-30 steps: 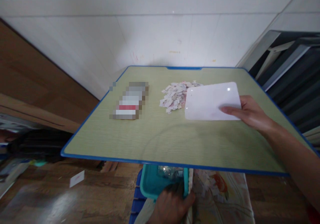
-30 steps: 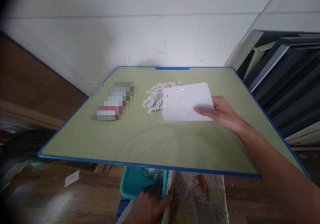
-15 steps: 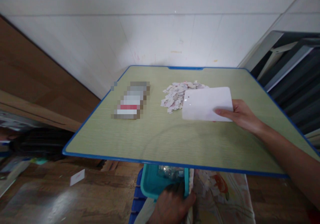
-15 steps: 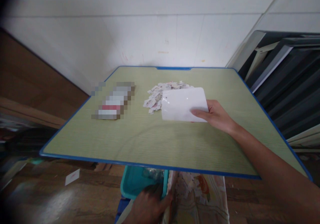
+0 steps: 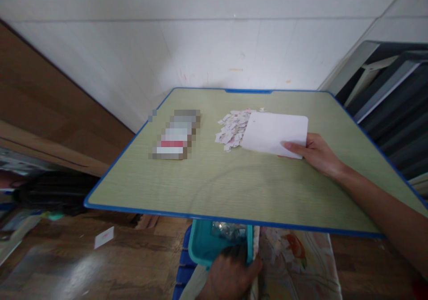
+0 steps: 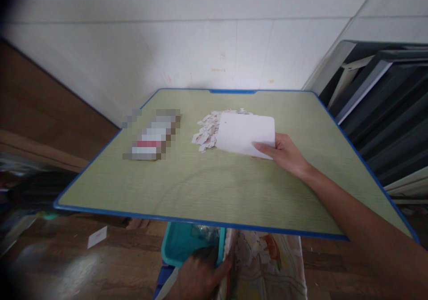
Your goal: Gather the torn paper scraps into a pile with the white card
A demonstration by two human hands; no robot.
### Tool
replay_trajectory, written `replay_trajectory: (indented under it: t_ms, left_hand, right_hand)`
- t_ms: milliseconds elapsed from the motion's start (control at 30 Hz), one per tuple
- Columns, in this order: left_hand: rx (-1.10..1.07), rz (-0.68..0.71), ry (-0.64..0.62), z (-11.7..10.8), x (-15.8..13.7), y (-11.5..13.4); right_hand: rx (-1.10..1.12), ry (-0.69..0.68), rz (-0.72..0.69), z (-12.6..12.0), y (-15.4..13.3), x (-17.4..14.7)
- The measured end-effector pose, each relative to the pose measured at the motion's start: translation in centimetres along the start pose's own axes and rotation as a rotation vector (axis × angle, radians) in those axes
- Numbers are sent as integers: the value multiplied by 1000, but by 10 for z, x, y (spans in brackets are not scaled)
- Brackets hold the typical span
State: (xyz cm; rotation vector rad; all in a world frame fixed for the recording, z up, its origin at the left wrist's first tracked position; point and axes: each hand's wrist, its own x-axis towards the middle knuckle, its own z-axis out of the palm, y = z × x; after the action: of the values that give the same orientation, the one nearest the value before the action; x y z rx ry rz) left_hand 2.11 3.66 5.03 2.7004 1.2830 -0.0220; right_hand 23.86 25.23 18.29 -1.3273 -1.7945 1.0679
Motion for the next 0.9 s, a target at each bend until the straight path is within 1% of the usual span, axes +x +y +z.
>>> replay_trajectory:
  t_ms: [233,400,533,733,900]
  left_hand:
    - [-5,-7,-8,1,-1,0]
    - [3,-4,4,2,0,-1]
    - [6,-5,-6,2,0,0]
    - [16,8,10,-1,0,0]
    - [6,14,6,2,0,0]
  right_hand:
    - [113,-37,43,0,-2,-1]
    - [211,85,70,1,1,-1]
    - [159,44,62,2,0,-1]
    - [4,4,-11,-1,-1,0]
    - [-104,-44,-12,-2,4,2]
